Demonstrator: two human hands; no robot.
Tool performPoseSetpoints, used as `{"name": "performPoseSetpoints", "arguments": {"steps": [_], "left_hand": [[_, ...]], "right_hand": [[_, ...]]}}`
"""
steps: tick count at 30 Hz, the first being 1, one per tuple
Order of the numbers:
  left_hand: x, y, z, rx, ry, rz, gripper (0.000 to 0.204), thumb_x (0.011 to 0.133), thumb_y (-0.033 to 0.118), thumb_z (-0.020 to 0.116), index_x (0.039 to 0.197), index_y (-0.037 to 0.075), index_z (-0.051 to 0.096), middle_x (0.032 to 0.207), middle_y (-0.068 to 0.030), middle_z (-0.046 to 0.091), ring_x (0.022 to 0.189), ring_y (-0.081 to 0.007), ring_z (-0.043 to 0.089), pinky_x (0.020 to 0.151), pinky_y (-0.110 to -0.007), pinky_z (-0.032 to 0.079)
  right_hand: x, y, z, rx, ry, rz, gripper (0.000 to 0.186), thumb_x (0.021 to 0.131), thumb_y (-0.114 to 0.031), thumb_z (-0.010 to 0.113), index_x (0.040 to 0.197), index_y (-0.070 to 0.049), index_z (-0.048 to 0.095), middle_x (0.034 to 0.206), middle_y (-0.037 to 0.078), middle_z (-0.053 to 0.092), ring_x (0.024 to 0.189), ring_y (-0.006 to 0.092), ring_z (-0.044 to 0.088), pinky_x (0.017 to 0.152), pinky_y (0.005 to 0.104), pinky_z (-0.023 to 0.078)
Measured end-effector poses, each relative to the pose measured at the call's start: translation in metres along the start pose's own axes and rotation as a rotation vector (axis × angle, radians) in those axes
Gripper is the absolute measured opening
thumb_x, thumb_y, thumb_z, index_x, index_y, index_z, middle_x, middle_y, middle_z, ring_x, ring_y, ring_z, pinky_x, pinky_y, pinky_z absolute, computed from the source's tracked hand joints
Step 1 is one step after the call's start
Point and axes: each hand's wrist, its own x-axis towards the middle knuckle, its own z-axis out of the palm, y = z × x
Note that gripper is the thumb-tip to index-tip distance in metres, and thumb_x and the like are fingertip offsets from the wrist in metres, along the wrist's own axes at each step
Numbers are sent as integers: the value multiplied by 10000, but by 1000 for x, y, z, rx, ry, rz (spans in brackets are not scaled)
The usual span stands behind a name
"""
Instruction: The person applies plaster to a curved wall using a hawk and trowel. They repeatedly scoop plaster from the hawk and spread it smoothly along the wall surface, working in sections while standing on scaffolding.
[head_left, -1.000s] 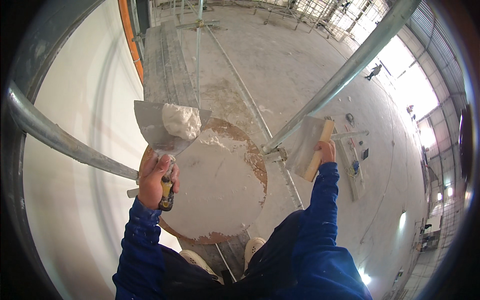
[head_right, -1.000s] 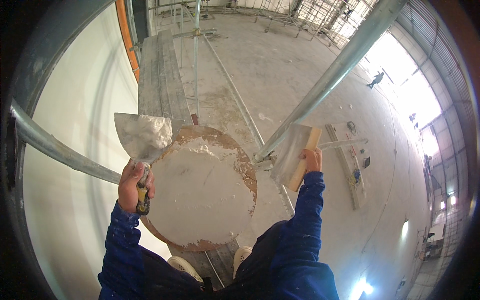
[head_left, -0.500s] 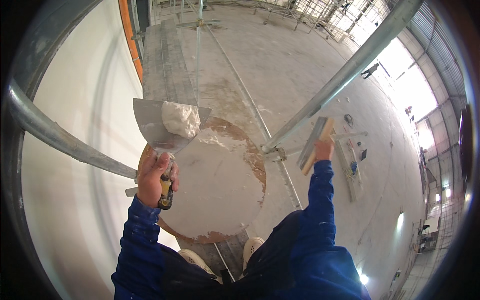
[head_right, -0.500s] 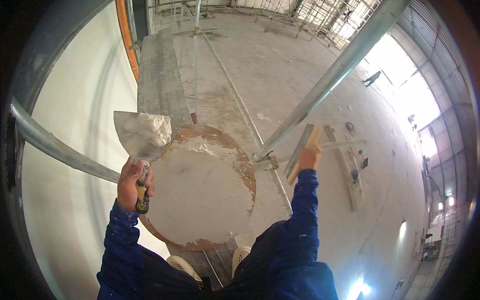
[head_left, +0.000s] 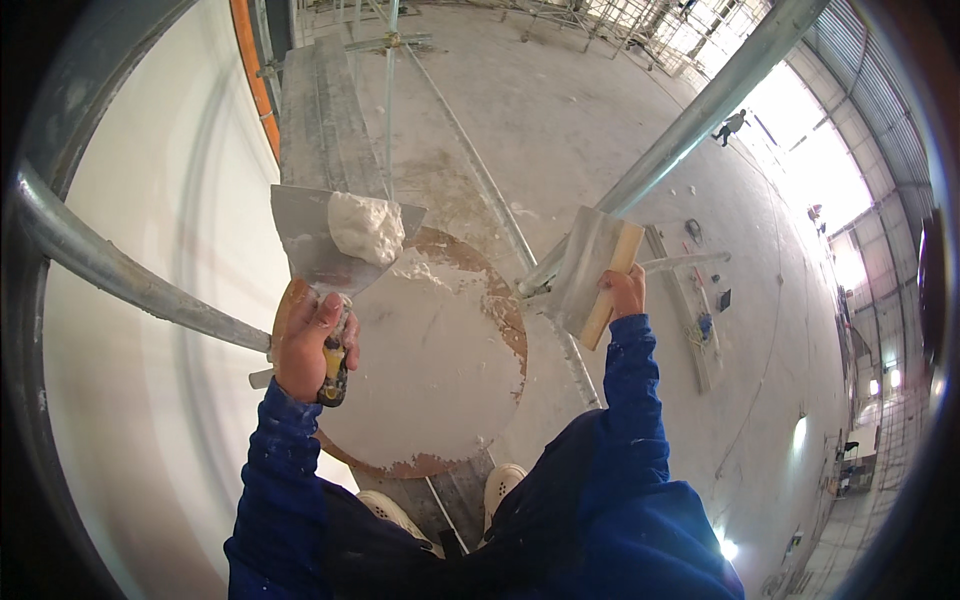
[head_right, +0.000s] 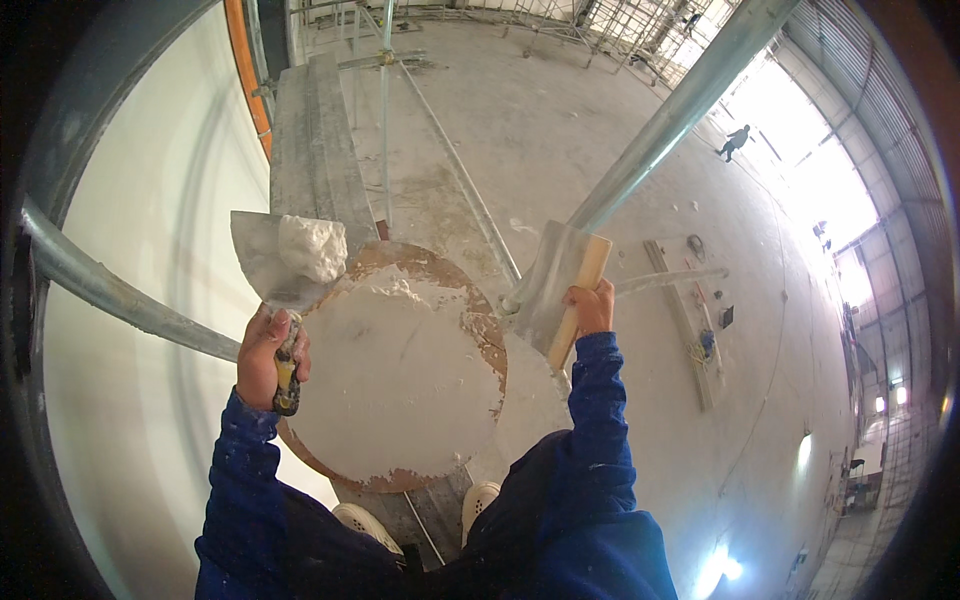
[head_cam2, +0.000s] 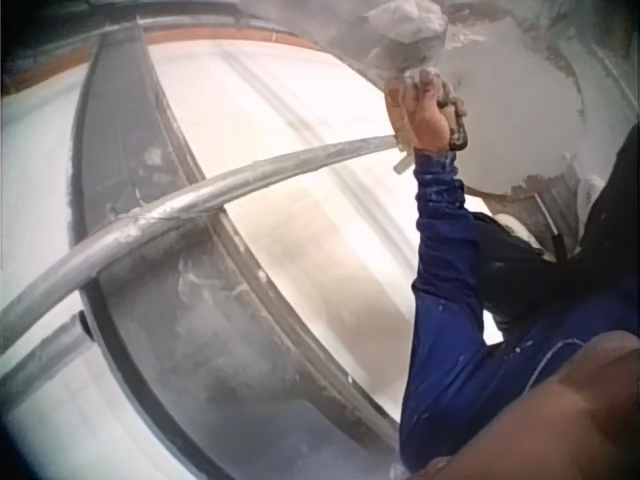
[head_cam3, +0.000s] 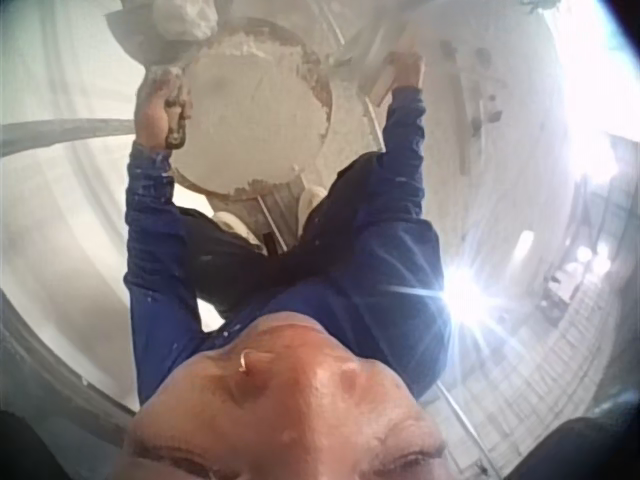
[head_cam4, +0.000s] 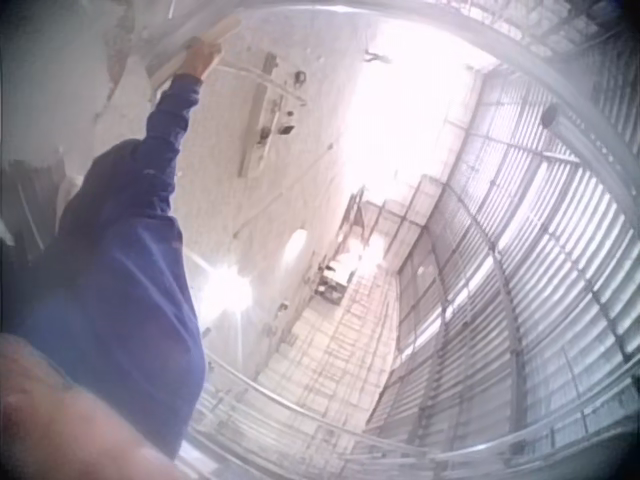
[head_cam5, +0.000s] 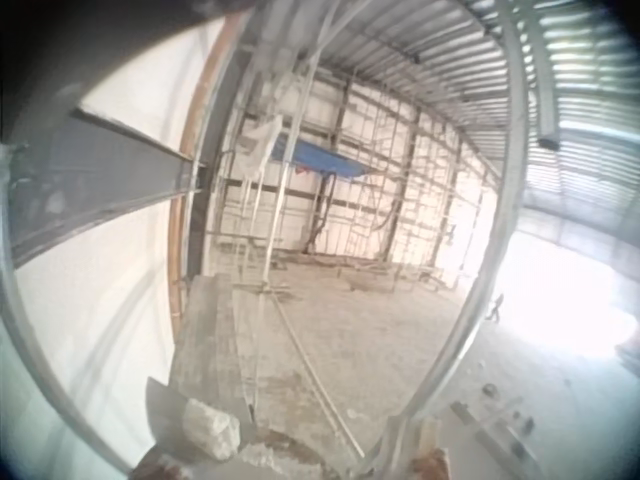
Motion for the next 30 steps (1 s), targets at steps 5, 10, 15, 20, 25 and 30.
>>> {"name": "performPoseSetpoints", "arguments": {"steps": [5, 10, 15, 20, 25, 30], "left_hand": [[-3, 2, 0, -7, 9, -15, 236, 901, 299, 462, 910, 67, 425, 580, -46, 426, 404, -133, 422, 401, -239, 381], [0, -3, -5, -6, -15, 13, 232, 899, 288, 472, 945, 64, 433, 600, -49, 425, 434, -124, 422, 410, -238, 396], [3, -7, -10, -68, -70, -28, 231, 899, 244, 499, 979, 34, 446, 710, -24, 431, 575, -104, 468, 429, -233, 423], [2, -5, -12, -88, -76, -25, 238, 900, 241, 497, 1004, 35, 440, 692, -22, 430, 570, -101, 465, 429, -233, 423], [6, -8, -7, -12, 4, -13, 192, 898, 260, 464, 950, 77, 434, 591, -49, 441, 414, -139, 437, 390, -250, 393], [6, -12, -4, 6, 36, 32, 189, 900, 265, 456, 909, 80, 418, 578, -45, 435, 370, -143, 421, 355, -252, 373]], "right_hand": [[6, 7, 3, 32, -17, -32, 138, 585, 12, 528, 722, 19, 543, 617, 35, 518, 522, 145, 492, 516, 259, 419], [-7, -21, 18, 120, -79, -1, 131, 578, 11, 532, 706, 27, 550, 623, 38, 519, 544, 145, 499, 525, 268, 426], [-7, -14, 17, 217, 34, 75, 330, 601, 19, 538, 926, 10, 487, 741, 70, 505, 632, 175, 522, 587, 283, 453], [-4, -11, 20, 343, 3, 122, 350, 606, 24, 539, 946, -22, 472, 754, 74, 502, 655, 192, 533, 608, 304, 464], [-2, 5, 9, 316, 3, 107, 318, 615, 22, 545, 921, -34, 478, 739, 77, 506, 647, 213, 542, 606, 322, 468], [1, -1, 20, 432, -80, 185, 347, 631, 31, 559, 956, -38, 458, 776, 80, 502, 689, 205, 545, 640, 332, 472]]}}
